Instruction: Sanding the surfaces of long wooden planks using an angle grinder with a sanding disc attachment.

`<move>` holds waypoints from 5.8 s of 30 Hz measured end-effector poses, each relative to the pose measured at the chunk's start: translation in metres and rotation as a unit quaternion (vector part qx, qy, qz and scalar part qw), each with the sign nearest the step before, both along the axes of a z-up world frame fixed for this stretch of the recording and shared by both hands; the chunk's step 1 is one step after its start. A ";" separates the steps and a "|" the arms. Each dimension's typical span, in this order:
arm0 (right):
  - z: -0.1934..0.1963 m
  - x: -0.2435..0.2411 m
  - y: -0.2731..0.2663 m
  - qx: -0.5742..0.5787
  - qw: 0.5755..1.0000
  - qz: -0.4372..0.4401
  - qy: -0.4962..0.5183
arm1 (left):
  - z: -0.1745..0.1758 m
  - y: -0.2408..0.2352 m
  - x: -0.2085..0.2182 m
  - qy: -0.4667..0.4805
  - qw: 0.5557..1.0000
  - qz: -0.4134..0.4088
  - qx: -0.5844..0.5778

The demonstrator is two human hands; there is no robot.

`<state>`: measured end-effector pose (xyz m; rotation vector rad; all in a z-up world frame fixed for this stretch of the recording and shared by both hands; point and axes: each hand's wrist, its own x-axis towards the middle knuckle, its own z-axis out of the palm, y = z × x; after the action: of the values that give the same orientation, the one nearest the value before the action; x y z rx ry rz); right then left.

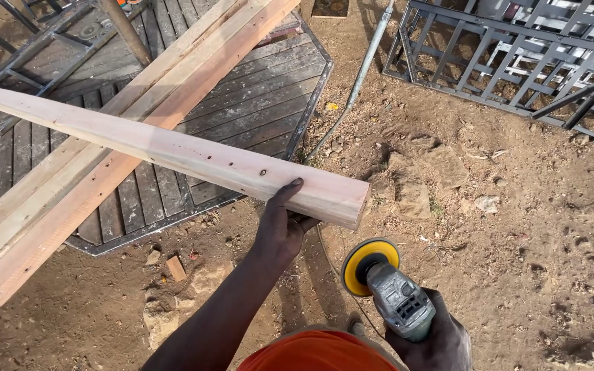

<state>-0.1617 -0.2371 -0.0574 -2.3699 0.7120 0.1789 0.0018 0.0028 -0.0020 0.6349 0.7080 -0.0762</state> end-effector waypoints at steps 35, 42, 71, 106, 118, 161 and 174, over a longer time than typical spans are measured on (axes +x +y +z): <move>0.019 0.019 0.048 0.025 0.999 -0.017 -0.037 | 0.070 0.016 -0.028 0.028 1.000 -0.005 0.011; 0.004 0.002 0.039 0.053 0.998 -0.030 0.029 | 0.077 0.017 -0.027 0.043 0.999 -0.006 0.029; 0.097 0.073 -0.012 -0.071 0.996 0.049 0.034 | -0.001 0.020 -0.068 0.101 0.994 0.027 0.002; -0.024 0.063 -0.068 0.393 0.902 0.136 0.115 | -0.055 -0.016 -0.078 0.030 0.976 0.200 -0.075; -0.001 0.056 -0.077 0.446 0.892 0.011 0.076 | -0.030 -0.011 -0.078 0.049 0.964 0.246 -0.088; -0.006 0.078 -0.065 0.492 0.868 0.035 0.060 | -0.014 -0.017 -0.085 -0.019 0.968 0.245 -0.051; 0.023 0.073 -0.057 0.559 0.822 0.021 0.107 | -0.012 -0.014 -0.086 -0.150 0.956 0.227 -0.106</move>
<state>-0.0885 -0.2937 -0.0339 -1.2269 0.4407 0.6835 -0.0837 -0.0114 -0.0140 0.2577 0.5277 0.3605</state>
